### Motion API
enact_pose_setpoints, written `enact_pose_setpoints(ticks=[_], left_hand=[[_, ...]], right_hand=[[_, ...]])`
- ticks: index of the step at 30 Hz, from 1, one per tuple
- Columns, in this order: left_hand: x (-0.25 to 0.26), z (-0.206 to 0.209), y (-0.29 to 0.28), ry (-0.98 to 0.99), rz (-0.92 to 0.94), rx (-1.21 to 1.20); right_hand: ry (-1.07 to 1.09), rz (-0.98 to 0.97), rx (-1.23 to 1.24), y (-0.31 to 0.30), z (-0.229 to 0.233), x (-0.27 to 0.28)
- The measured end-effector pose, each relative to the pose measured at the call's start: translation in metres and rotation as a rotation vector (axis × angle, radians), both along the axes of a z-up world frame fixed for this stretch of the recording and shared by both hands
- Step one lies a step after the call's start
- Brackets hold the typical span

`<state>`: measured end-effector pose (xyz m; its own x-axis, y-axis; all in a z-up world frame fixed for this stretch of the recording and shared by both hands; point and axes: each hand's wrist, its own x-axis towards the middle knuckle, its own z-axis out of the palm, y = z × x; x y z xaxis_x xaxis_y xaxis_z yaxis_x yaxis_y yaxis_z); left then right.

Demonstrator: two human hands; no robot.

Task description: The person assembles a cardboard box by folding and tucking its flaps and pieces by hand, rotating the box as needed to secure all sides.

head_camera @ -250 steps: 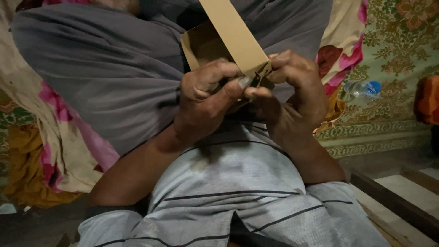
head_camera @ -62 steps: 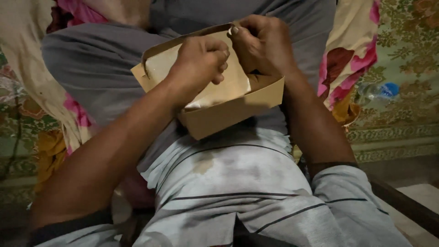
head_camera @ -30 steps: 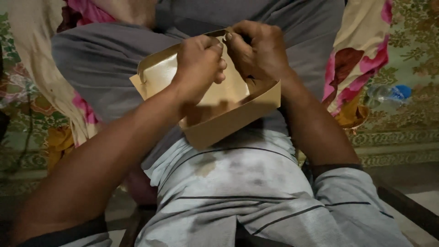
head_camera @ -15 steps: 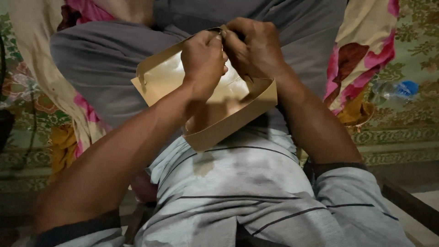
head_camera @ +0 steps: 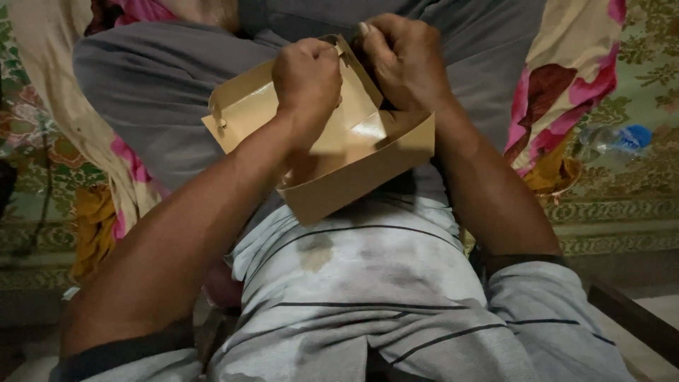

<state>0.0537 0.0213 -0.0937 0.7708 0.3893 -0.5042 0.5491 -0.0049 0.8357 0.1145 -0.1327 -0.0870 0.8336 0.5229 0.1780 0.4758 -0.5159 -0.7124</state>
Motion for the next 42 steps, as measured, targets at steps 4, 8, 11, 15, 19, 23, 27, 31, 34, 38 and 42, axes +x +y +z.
enact_pose_setpoints(ticks=[4, 8, 11, 15, 19, 23, 27, 31, 34, 38, 42], left_hand=[[0.000, -0.008, 0.002, -0.062, -0.039, 0.050], [0.002, -0.025, 0.005, -0.027, -0.063, 0.166], [0.004, -0.033, 0.007, 0.053, -0.110, 0.251], [0.010, -0.038, 0.010, 0.218, -0.206, 0.298], [0.012, -0.078, 0.012, 0.113, -0.238, 0.497], [0.012, -0.053, 0.015, 0.186, -0.284, 0.453], [0.013, -0.062, 0.015, 0.187, -0.310, 0.502], [0.015, -0.061, 0.015, 0.168, -0.375, 0.589], [0.015, -0.056, 0.015, 0.203, -0.397, 0.593], [0.015, -0.066, 0.020, 0.157, -0.418, 0.617], [0.004, -0.049, 0.023, 0.074, -0.407, 0.624]], right_hand=[[-0.031, 0.058, -0.057, 0.000, 0.004, 0.003], [0.025, 0.110, -0.056, 0.000, 0.005, 0.003], [0.082, 0.109, -0.099, 0.002, 0.005, 0.004], [0.108, 0.116, -0.157, 0.005, 0.002, 0.004], [0.012, 0.214, -0.226, 0.002, -0.028, 0.017], [0.062, 0.265, -0.274, 0.009, -0.036, 0.024], [0.168, 0.258, -0.290, 0.020, -0.018, 0.017], [0.014, 0.285, -0.278, 0.017, -0.034, 0.020], [0.065, 0.277, -0.267, 0.019, -0.027, 0.017], [0.083, 0.240, -0.287, 0.022, -0.023, 0.014], [0.014, 0.236, -0.262, 0.021, -0.023, 0.011]])
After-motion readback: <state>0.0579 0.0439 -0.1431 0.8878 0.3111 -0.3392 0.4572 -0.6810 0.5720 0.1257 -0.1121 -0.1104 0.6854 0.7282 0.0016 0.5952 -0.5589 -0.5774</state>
